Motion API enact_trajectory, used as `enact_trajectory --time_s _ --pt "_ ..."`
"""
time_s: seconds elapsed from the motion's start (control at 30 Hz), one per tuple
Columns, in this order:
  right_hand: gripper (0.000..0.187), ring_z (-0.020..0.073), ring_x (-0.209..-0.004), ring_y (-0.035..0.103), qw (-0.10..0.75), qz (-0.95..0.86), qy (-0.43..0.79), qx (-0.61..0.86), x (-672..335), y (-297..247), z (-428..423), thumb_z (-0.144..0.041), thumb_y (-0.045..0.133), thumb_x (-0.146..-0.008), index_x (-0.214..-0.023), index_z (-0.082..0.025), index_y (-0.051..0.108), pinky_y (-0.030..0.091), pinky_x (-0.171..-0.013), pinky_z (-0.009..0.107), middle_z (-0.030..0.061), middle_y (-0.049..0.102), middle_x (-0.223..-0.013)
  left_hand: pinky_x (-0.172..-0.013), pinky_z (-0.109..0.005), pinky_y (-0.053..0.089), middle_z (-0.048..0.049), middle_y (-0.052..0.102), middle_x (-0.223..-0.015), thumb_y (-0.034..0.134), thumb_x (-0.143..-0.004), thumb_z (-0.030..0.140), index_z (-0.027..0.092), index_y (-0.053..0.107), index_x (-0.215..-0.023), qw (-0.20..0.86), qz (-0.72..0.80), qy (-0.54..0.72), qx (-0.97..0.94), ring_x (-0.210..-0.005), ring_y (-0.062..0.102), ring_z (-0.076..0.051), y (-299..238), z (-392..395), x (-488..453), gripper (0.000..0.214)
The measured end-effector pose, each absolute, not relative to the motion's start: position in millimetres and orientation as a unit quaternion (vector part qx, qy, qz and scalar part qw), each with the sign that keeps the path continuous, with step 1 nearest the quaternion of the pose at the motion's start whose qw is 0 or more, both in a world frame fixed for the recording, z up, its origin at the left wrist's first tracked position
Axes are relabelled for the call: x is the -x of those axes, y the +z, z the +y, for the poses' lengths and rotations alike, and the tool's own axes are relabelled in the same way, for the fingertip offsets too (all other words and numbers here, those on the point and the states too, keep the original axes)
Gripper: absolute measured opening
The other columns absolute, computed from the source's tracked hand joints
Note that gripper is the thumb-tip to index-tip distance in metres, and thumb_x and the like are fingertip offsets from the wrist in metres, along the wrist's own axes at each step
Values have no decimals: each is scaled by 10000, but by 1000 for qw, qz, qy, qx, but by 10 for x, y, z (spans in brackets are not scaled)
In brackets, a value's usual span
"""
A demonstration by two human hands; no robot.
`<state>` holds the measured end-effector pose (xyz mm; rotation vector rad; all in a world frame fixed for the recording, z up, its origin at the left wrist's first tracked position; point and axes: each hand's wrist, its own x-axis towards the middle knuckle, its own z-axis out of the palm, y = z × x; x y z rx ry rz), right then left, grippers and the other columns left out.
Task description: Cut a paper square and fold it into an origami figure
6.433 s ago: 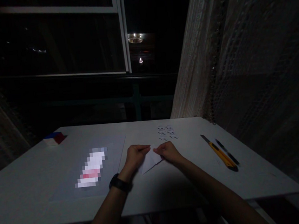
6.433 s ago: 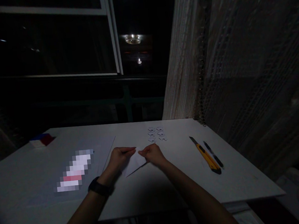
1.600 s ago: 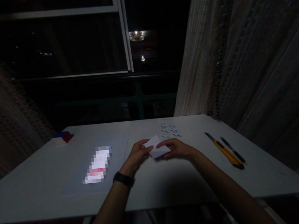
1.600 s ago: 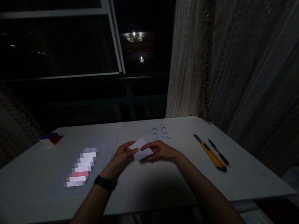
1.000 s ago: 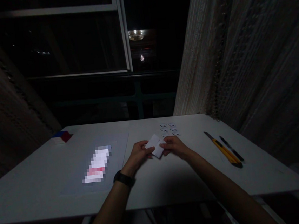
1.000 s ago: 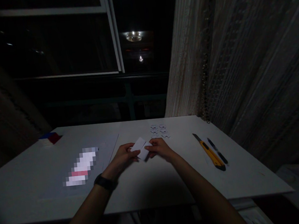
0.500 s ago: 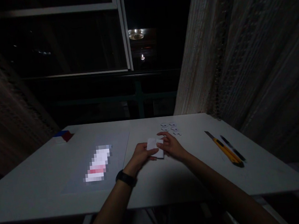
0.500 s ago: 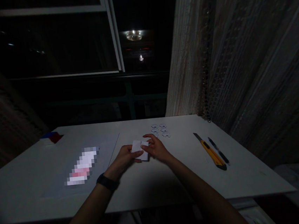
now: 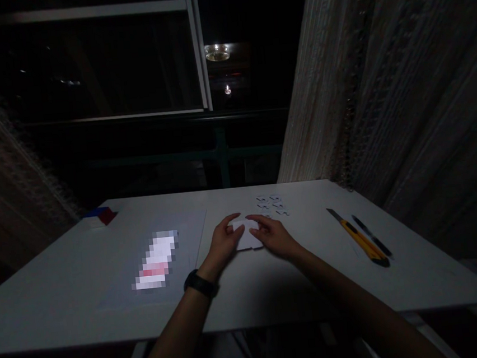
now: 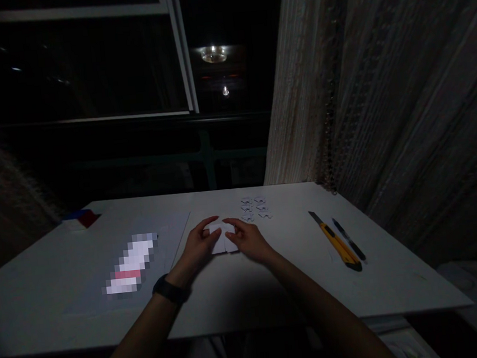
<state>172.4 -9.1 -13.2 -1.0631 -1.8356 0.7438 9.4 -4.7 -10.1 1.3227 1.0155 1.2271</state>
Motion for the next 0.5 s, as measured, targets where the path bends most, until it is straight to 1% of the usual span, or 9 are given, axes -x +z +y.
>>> enact_trajectory --time_s 0.03,0.1,0.2,0.23,0.3,0.37,0.43,0.5 --pt "378 89 -516 409 423 -747 269 437 -1731 -122 -102 -321 517 -781 -1144 -218 497 325 -499 213 -45 421 -606 -531 -221 444 -51 660 -730 667 -643 290 117 562 -1073 506 419 512 -553 -576 586 -125 -105 -45 -96 475" --pt "402 102 -546 449 402 -762 217 458 -1741 -103 -123 -311 501 -795 -1182 -220 444 342 -533 222 -36 470 -640 -541 -225 449 -60 659 -729 662 -632 261 100 595 -992 507 415 513 -555 -586 590 -130 -112 -50 -104 400" --pt "369 132 -616 515 379 -780 155 472 -1743 -82 -149 -297 436 -836 -1190 -195 402 382 -596 248 -3 549 -722 -500 -223 445 -41 640 -650 655 -613 221 91 612 -903 518 418 511 -543 -534 572 -125 -113 -71 -120 320" --pt "349 145 -665 537 379 -787 139 466 -1740 -79 -154 -288 407 -852 -1185 -185 402 399 -634 262 19 574 -780 -483 -224 445 -31 629 -624 654 -608 212 93 610 -890 525 419 509 -538 -517 566 -125 -111 -79 -124 310" --pt "326 171 -828 555 388 -800 111 444 -1733 -83 -156 -268 369 -870 -1178 -171 413 417 -746 296 72 585 -954 -475 -236 459 -21 618 -607 660 -595 203 98 609 -858 537 420 508 -526 -517 570 -133 -101 -92 -130 288" --pt "326 187 -969 523 392 -813 85 423 -1725 -100 -149 -258 363 -874 -1180 -171 430 401 -840 320 97 549 -1088 -483 -250 476 -24 621 -618 672 -586 201 98 607 -853 548 418 507 -517 -534 580 -142 -89 -103 -133 294" --pt "335 191 -1002 507 391 -821 69 411 -1719 -123 -137 -260 370 -874 -1190 -178 446 399 -865 328 100 542 -1100 -488 -254 483 -32 626 -630 693 -576 206 94 607 -869 560 415 506 -508 -539 583 -143 -79 -112 -134 326" --pt "340 186 -958 521 391 -823 62 407 -1717 -145 -126 -264 381 -872 -1195 -190 462 416 -844 326 93 558 -1038 -494 -259 488 -44 632 -642 721 -558 229 88 607 -855 571 414 502 -501 -542 586 -144 -73 -119 -134 349"
